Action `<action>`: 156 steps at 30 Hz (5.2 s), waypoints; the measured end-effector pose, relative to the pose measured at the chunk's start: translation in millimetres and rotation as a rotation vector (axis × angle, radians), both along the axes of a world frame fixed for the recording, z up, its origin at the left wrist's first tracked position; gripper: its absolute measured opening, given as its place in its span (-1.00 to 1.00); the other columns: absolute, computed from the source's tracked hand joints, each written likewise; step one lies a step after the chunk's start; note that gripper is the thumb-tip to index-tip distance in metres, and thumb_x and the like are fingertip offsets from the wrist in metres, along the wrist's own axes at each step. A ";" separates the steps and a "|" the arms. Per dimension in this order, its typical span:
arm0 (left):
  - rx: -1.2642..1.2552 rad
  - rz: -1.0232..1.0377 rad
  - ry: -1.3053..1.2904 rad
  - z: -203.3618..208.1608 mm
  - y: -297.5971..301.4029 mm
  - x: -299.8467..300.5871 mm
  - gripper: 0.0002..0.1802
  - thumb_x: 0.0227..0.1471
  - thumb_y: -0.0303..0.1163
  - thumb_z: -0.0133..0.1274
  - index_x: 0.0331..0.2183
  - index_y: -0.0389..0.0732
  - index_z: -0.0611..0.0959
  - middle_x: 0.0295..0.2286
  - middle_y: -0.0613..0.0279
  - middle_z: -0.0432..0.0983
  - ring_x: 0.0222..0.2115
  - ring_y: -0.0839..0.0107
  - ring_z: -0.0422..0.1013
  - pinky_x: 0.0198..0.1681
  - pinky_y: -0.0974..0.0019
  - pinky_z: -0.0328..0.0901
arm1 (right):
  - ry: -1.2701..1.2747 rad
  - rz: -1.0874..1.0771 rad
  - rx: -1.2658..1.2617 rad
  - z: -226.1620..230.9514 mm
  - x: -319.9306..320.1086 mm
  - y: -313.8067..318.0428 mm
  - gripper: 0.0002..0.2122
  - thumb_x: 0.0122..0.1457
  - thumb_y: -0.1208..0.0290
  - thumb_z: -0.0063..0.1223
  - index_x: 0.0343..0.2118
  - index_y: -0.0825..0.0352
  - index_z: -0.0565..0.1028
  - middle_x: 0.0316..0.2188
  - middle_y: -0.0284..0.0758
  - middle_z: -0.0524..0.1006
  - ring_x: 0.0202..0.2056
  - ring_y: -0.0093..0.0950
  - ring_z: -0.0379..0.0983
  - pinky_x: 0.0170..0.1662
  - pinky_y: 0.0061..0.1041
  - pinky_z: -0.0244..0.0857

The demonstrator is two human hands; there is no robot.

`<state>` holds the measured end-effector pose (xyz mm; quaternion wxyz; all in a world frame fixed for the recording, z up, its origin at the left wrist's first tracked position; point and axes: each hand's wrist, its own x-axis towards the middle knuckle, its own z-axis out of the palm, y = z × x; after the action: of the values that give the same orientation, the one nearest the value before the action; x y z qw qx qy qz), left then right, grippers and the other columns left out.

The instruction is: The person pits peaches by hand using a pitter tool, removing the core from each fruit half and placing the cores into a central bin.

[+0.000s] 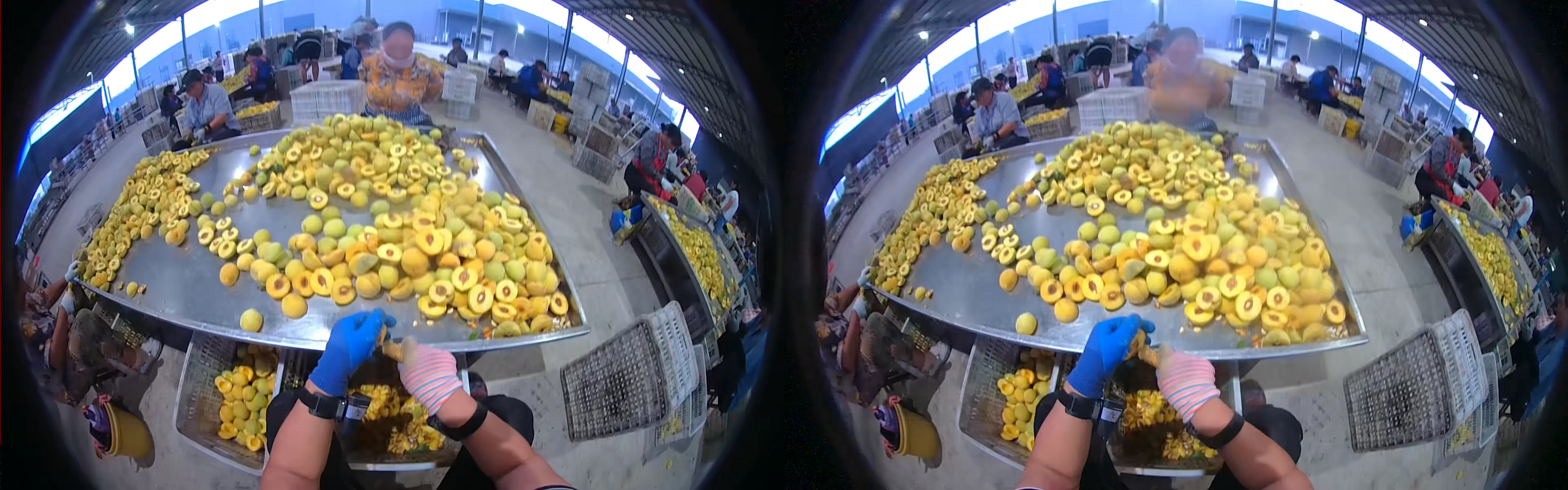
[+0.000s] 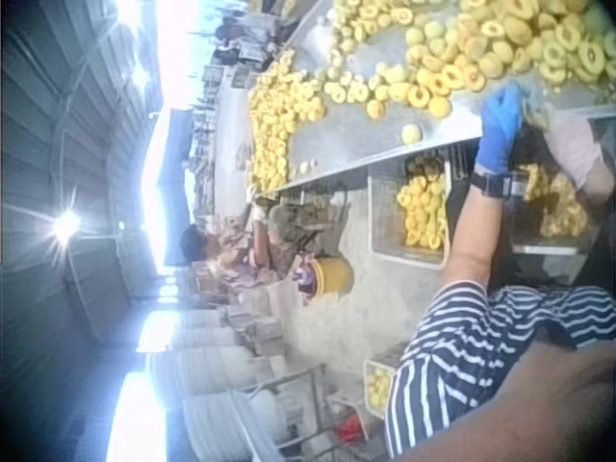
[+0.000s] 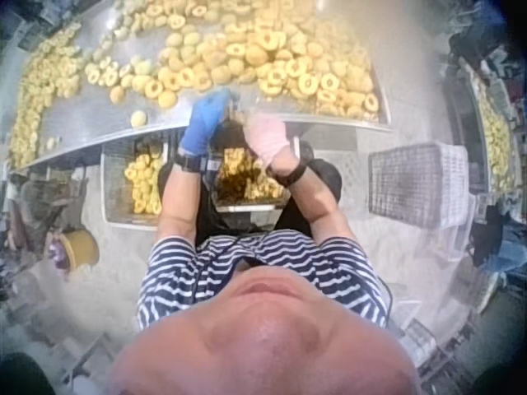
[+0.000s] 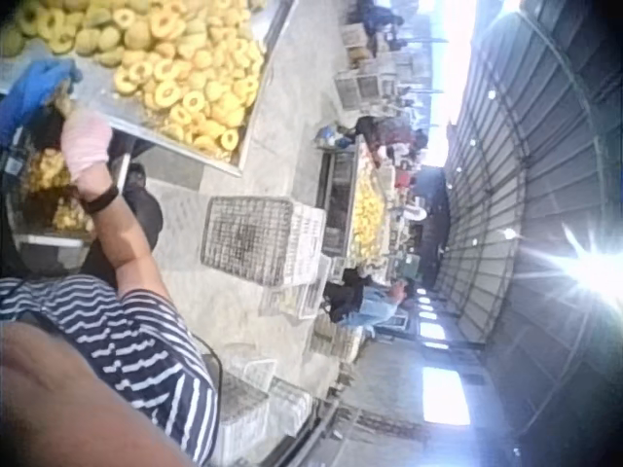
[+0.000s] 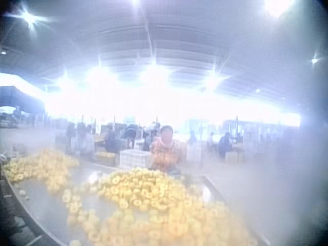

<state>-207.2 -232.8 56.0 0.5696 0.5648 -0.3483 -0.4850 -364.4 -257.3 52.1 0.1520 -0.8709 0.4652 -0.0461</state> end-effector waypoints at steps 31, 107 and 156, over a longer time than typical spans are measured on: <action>-0.199 -0.145 -0.165 15.0 7.5 -8.2 -0.63 0.17 -0.23 -0.04 -0.27 -0.38 0.63 -0.40 0.16 0.57 -0.37 0.45 0.47 -0.24 0.37 0.36 | -0.795 -0.051 1.299 9.6 -2.2 19.2 -0.81 0.09 0.34 0.16 -0.36 0.29 0.40 -0.76 -0.44 0.30 -0.80 -0.60 0.19 -0.74 -0.58 0.07; -0.140 -0.071 0.400 -2.8 17.3 130.9 -0.40 0.00 -0.30 0.11 0.09 -0.17 0.38 0.02 0.16 0.38 -0.07 0.18 0.42 -0.08 0.11 0.39 | -0.492 0.146 0.481 8.7 -19.0 5.3 -0.59 0.02 0.15 0.13 -0.25 0.46 0.44 -0.40 0.11 0.51 -0.27 0.03 0.46 -0.21 -0.19 0.34; -0.150 0.016 0.046 19.3 16.2 0.3 -0.58 0.19 -0.16 -0.05 -0.28 -0.38 0.62 -0.42 0.07 0.58 -0.45 0.37 0.51 -0.35 0.35 0.43 | -0.779 0.052 1.369 19.5 6.6 17.0 -0.85 0.05 0.39 0.20 -0.37 0.30 0.47 -0.62 -0.45 0.43 -0.62 -0.63 0.33 -0.55 -0.60 0.19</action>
<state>-206.9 -216.6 75.3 0.6221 0.5118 -0.3660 -0.4659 -357.8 -240.3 71.6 0.8076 -0.5152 0.2829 -0.0478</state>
